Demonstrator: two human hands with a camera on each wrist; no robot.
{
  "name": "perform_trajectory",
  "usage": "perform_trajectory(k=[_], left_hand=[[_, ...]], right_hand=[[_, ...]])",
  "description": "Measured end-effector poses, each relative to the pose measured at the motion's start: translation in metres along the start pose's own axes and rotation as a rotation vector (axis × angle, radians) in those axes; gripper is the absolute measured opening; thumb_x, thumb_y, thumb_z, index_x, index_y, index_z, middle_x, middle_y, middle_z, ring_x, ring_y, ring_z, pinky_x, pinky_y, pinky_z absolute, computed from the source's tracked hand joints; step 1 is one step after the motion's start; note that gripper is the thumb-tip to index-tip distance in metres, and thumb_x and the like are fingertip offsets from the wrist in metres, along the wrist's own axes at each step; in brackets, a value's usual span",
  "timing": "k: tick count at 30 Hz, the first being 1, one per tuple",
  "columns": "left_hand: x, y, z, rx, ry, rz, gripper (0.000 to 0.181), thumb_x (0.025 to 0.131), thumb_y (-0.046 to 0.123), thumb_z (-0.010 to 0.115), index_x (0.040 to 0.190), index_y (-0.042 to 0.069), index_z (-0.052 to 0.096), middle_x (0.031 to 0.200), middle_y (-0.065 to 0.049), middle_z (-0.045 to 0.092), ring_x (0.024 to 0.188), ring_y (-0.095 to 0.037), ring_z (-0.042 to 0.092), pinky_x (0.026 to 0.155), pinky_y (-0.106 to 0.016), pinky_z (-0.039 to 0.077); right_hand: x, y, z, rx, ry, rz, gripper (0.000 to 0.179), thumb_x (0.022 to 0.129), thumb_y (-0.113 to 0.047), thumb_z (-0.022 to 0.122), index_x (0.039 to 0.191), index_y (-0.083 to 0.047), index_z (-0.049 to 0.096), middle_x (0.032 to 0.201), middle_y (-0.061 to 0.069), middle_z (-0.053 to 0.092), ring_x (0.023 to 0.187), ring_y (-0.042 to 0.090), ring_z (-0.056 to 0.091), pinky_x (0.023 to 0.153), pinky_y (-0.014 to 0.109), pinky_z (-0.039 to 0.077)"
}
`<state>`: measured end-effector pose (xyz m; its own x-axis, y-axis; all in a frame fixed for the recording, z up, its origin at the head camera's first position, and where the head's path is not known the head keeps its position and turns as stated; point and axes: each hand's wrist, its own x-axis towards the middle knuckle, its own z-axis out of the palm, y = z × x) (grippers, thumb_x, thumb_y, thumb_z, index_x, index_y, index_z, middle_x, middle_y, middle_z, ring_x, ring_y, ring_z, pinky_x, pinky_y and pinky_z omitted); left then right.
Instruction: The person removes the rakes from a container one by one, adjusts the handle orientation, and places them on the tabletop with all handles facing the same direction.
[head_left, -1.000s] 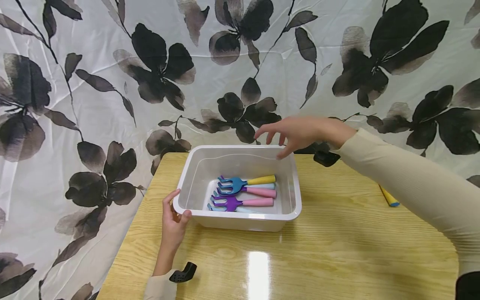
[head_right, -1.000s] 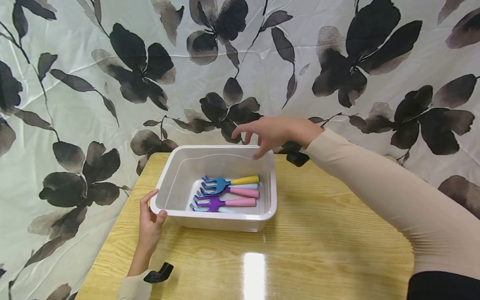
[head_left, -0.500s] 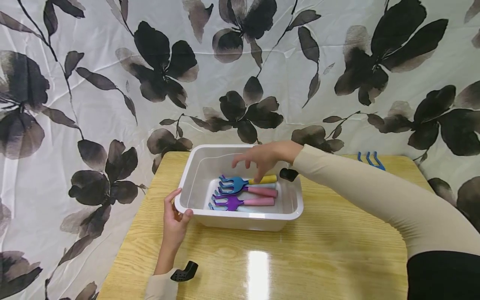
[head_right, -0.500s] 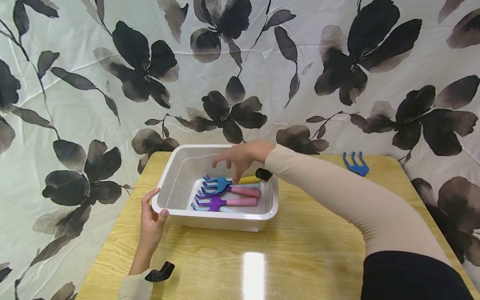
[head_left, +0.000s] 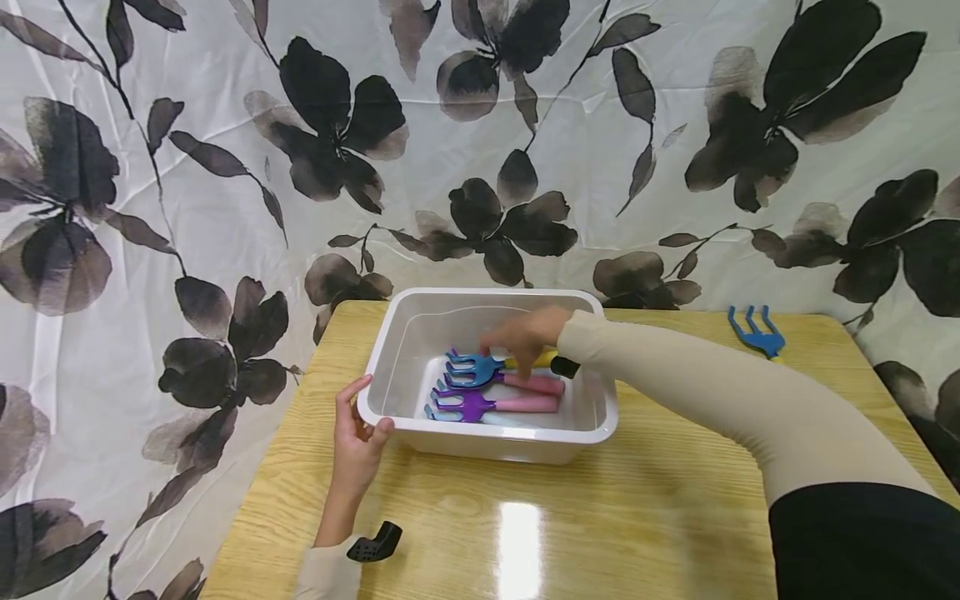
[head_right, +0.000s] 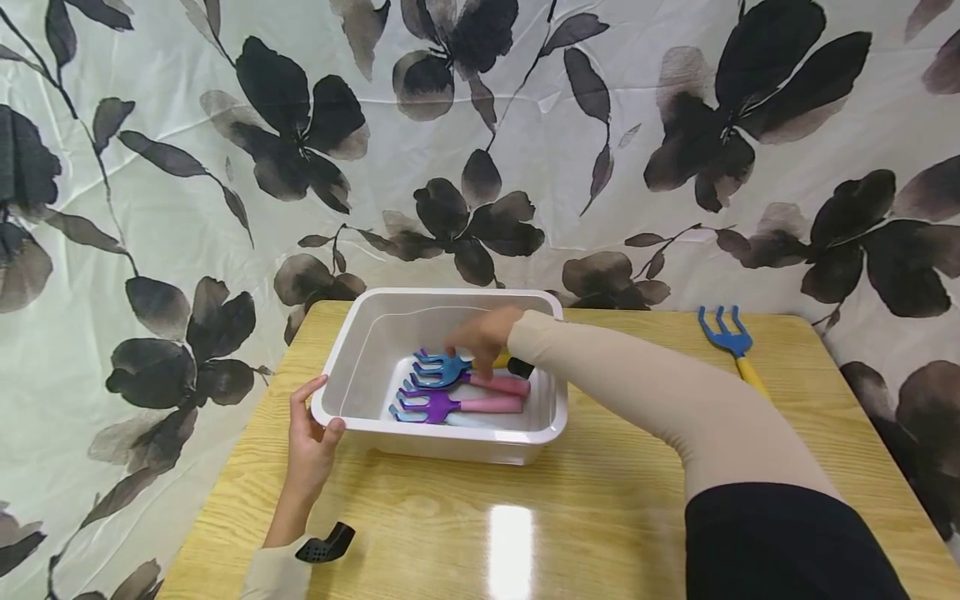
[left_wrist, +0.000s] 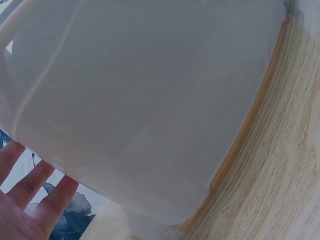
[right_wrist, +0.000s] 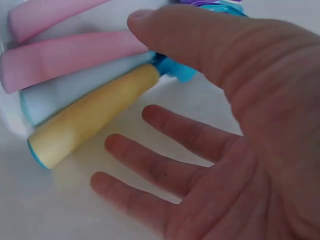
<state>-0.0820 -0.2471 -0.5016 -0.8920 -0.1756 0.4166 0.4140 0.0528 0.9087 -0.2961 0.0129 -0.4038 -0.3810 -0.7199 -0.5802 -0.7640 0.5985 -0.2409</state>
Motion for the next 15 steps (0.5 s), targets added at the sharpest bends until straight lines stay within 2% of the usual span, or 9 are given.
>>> perform_trajectory(k=[8, 15], left_hand=[[0.001, 0.000, 0.001, -0.004, -0.004, 0.000, 0.069, 0.096, 0.018, 0.075, 0.149, 0.001, 0.034, 0.136, -0.023, 0.048, 0.113, -0.017, 0.059, 0.085, -0.023, 0.056], [0.001, -0.001, 0.001, -0.008, -0.003, 0.006, 0.070, 0.096, 0.022, 0.075, 0.149, 0.000, 0.034, 0.137, -0.023, 0.047, 0.114, -0.019, 0.059, 0.085, -0.022, 0.057]], right_hand=[[-0.005, 0.006, 0.005, 0.014, -0.015, 0.106, 0.067, 0.083, -0.009, 0.086, 0.139, -0.019, 0.051, 0.115, 0.007, 0.063, 0.098, 0.023, 0.057, 0.080, 0.034, 0.053], [-0.008, 0.008, 0.009, -0.027, -0.024, 0.091, 0.060, 0.083, -0.001, 0.083, 0.133, -0.017, 0.053, 0.099, 0.003, 0.060, 0.089, 0.020, 0.056, 0.069, 0.030, 0.048]])
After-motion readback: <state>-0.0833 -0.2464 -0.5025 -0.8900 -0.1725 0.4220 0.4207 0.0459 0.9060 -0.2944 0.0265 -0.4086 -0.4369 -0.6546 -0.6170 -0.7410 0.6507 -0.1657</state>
